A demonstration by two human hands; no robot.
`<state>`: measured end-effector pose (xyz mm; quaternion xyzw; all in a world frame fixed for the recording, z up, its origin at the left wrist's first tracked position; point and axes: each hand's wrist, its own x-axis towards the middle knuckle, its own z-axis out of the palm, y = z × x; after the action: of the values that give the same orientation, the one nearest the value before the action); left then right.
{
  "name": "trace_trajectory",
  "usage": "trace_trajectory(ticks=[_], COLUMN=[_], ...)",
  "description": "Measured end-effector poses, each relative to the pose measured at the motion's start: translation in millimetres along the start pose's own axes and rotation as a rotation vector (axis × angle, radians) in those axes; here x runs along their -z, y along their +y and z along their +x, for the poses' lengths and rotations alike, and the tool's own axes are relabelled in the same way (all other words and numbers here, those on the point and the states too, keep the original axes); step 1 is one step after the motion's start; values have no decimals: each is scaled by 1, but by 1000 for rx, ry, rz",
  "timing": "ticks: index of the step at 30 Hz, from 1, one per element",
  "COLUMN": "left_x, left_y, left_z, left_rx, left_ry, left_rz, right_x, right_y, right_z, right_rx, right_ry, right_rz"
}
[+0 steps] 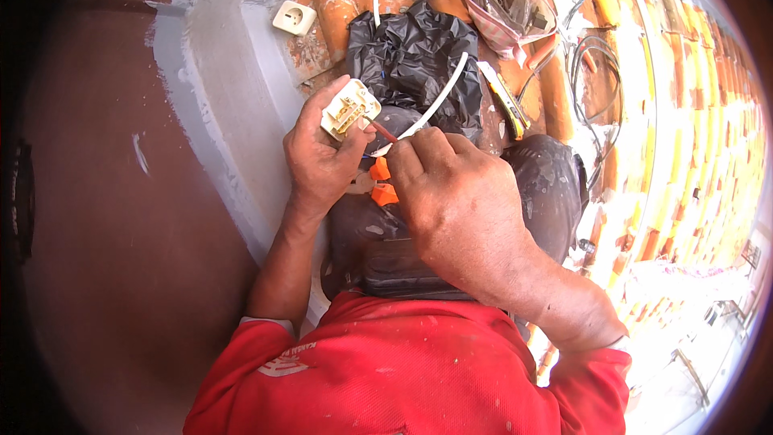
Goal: The person strips the insulation from electrical wires using pliers, then connects the wires to a wall socket using a screwdriver. They tighten the terminal screws to secure the connections and prepare the outlet for mounting.
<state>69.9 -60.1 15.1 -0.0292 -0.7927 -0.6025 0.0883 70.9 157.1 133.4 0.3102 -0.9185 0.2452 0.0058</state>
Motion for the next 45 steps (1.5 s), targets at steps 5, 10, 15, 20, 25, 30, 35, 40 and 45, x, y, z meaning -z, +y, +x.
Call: trace_trajectory(ticks=[5, 10, 15, 20, 25, 30, 35, 40, 45], left_x=[1, 1, 1, 0, -2, -2, -1, -2, -3], left_y=[-3, -1, -1, 0, 0, 3, 2, 4, 0], left_z=[-1, -1, -1, -1, 0, 0, 0, -2, -2], left_rx=[-39, -129, -189, -195, -226, -230, -244, -210, -237], left_ry=[-6, -25, -2, 11, 25, 22, 33, 38, 50], left_rz=[73, 208, 245, 257, 264, 289, 305, 299, 306], right_x=[3, -1, 1, 2, 2, 9, 9, 8, 10], right_y=[7, 10, 11, 8, 8, 8, 7, 8, 5], right_z=[8, -2, 0, 5, 0, 8, 12, 5, 13], right_rx=[50, -154, -33, -2, -136, -5, -18, -118, -4], right_ry=[23, -199, -116, -46, -310, -87, -72, -266, -114], right_rz=[1, -89, -55, -53, -144, -77, -94, -148, -99])
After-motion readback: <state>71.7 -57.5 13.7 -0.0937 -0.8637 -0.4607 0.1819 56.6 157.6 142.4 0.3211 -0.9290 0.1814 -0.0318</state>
